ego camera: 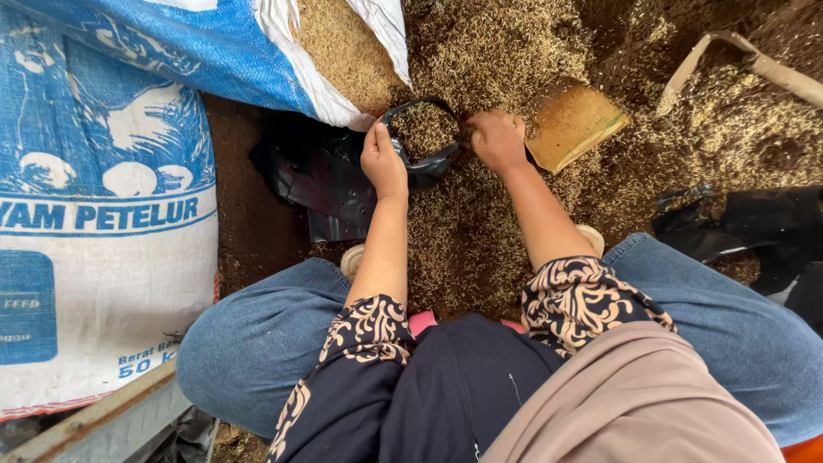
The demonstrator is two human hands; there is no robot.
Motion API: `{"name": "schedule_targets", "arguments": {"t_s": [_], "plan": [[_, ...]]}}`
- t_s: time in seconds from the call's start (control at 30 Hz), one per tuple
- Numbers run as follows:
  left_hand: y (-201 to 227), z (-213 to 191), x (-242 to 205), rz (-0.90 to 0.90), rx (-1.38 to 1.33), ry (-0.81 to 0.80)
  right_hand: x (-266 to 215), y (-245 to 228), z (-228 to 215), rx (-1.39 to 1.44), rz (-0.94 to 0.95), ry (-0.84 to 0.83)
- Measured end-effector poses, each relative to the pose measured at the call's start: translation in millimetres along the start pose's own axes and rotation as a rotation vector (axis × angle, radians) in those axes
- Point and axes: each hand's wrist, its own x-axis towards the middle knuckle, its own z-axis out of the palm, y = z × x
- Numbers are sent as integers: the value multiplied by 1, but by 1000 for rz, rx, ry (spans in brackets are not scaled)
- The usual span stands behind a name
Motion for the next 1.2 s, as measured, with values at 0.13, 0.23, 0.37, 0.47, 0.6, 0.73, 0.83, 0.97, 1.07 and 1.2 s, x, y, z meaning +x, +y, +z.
{"name": "schedule_targets", "arguments": {"t_s": [0.13,0.23,0.37,0.47,0.6,0.73,0.83,0.97,1.07,1.2], "plan": [[0,1,-2,-6,-4,-9,17,-3,29,568,256,109],[7,2,-4,-20,29,-4,26,-19,36,662,274,-30],[25,2,-10,-45,89,-15,22,-43,-9,727,299,-30],[47,8,-13,4,102,-37,8,-56,-66,539,250,9],[71,24,-10,208,50,-56,-9,-57,-123,608,208,195],[72,40,-13,220,143,-122,-11,-36,-137,371,-2,454],[55,37,-20,159,307,-207,-5,-18,-124,22,43,465],[41,43,-21,63,327,-206,6,5,-118,118,254,315],[44,51,-25,142,300,-216,8,13,-113,178,154,416],[63,50,-25,211,272,-243,8,10,-109,207,309,360]]}}
